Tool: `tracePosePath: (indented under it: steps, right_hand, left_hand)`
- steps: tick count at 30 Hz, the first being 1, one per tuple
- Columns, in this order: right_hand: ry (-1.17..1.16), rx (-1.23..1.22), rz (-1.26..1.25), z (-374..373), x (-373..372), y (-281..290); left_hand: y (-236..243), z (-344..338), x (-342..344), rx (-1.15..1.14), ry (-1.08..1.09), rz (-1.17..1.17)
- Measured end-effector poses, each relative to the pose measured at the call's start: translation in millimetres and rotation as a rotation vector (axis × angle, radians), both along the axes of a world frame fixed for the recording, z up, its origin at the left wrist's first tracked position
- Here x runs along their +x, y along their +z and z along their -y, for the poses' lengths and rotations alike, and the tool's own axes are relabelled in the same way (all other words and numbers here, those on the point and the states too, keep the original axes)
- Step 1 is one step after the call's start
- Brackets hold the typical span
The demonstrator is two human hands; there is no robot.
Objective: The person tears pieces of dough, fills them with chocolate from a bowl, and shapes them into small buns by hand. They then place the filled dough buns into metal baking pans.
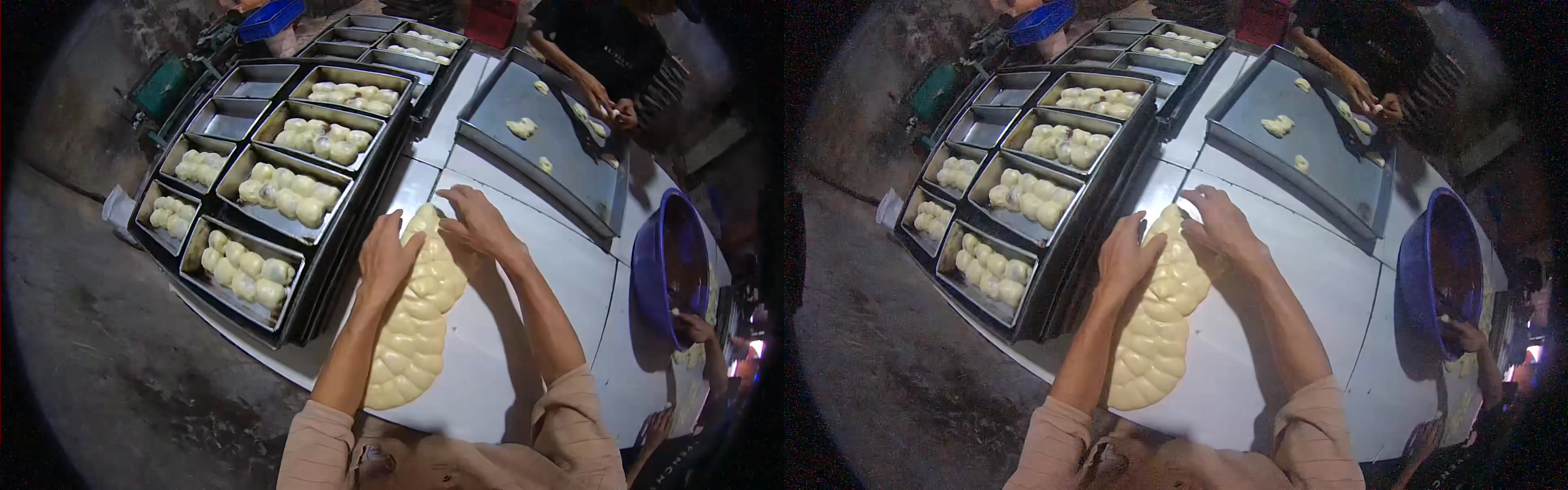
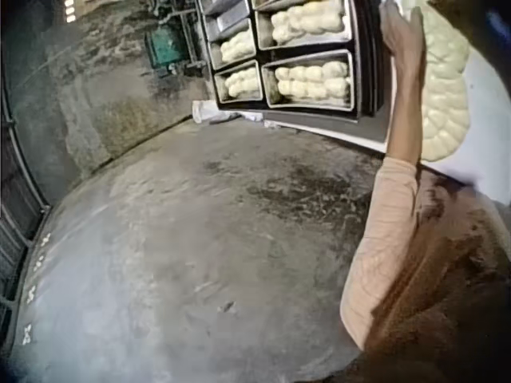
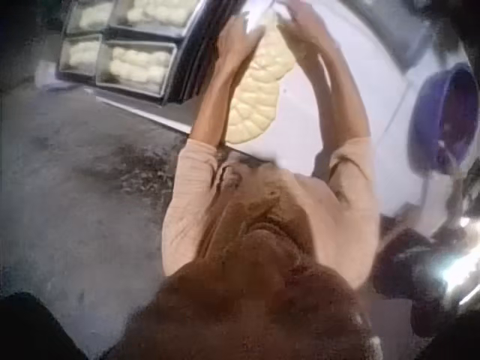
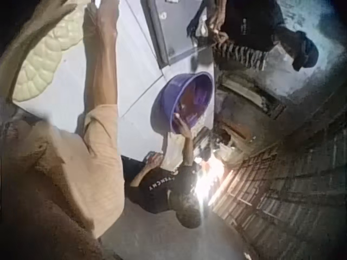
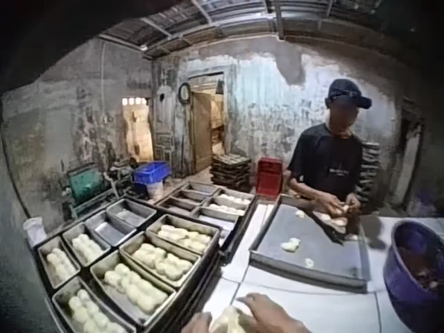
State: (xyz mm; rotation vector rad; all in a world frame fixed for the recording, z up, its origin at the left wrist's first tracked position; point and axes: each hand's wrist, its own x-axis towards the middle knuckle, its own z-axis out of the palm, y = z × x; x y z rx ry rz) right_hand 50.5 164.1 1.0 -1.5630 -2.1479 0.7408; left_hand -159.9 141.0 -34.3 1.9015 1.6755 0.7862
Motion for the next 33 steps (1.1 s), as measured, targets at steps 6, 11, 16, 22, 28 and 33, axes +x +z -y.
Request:
tracePosePath:
  steps: [6,11,16,22,28,33]
  right_hand:
    - [0.341,0.276,0.201,-48.8,5.3,-35.0]
    - [-0.128,-0.589,-0.587,-32.9,7.4,-17.1]
    - [-0.087,-0.549,-0.796,-24.9,10.5,11.8]
    - [0.004,-0.448,-0.212,-27.7,8.6,7.3]
    - [0.002,-0.513,-0.514,-31.6,32.4,5.6]
    - [-0.187,-0.492,-0.778,-28.6,63.8,-4.4]
  left_hand:
    - [-8.5,-20.7,16.5,0.053,-0.091,-0.053]
    - [15.2,-27.4,7.7,-0.197,-0.174,0.201]
    - [13.0,-27.0,11.2,-0.290,-0.178,0.470]
    - [11.3,-31.3,10.6,-0.282,-0.253,0.367]
    - [17.7,-40.0,4.1,-0.307,-0.321,0.310]
    - [16.7,-36.7,-5.4,-0.266,-0.279,0.270]
